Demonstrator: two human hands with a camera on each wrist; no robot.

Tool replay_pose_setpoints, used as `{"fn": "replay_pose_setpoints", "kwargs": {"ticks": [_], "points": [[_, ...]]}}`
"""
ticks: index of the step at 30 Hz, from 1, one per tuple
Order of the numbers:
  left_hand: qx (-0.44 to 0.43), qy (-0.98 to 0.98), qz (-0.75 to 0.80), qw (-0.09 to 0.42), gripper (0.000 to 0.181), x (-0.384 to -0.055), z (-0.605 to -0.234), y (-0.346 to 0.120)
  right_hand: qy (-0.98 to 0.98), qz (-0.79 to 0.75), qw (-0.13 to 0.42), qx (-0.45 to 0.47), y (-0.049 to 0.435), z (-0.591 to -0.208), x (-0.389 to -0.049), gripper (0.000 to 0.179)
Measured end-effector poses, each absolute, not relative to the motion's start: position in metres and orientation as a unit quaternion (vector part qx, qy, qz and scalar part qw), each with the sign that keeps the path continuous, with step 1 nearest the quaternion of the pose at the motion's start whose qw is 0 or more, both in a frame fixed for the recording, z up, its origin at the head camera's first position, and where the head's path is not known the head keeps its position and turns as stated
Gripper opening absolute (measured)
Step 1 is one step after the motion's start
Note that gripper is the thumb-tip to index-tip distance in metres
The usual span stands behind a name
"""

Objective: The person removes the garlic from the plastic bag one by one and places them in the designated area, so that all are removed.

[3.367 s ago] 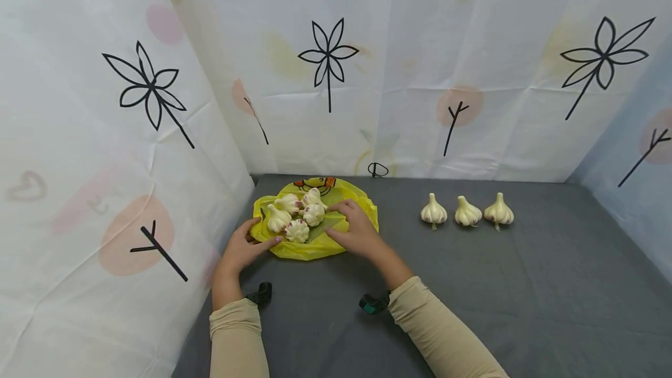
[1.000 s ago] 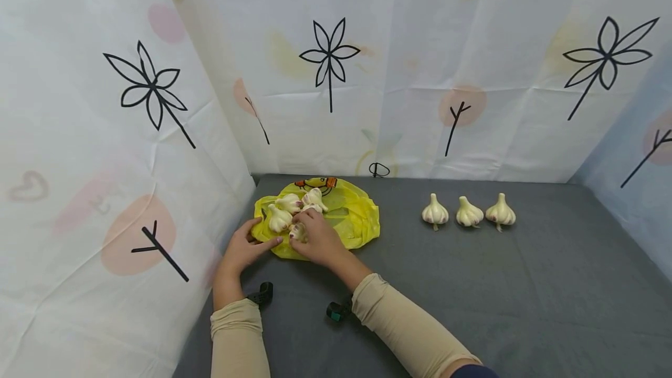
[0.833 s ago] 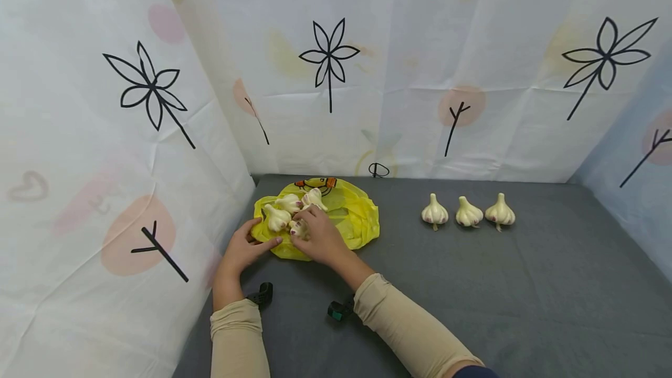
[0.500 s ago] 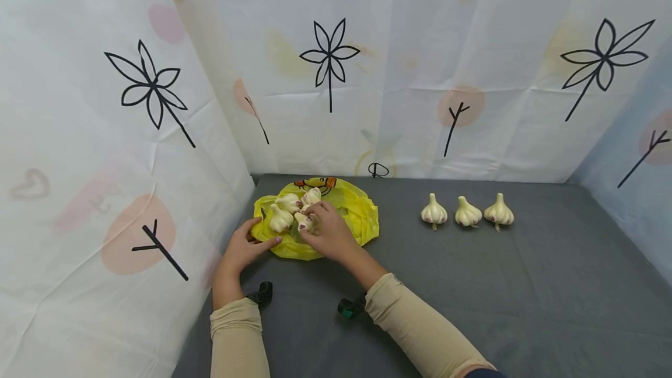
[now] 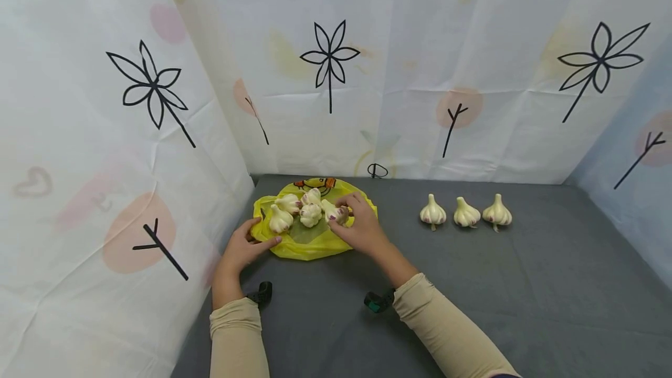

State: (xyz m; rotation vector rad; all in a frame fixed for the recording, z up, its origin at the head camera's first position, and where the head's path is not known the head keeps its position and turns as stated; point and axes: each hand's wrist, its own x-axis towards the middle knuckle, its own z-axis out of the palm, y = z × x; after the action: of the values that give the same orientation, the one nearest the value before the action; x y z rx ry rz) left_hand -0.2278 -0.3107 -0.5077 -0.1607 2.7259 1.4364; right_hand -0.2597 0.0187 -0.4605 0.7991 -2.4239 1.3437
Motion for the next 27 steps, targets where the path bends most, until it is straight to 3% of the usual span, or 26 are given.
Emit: {"fn": "replay_pose_setpoints", "kwargs": {"ticks": [27], "points": [[-0.053,0.885,0.463,0.028,0.104,-0.227,-0.506,-0.309,-0.866,0.428,0.159,0.204,0.119,-0.476,-0.273,0.033]]}}
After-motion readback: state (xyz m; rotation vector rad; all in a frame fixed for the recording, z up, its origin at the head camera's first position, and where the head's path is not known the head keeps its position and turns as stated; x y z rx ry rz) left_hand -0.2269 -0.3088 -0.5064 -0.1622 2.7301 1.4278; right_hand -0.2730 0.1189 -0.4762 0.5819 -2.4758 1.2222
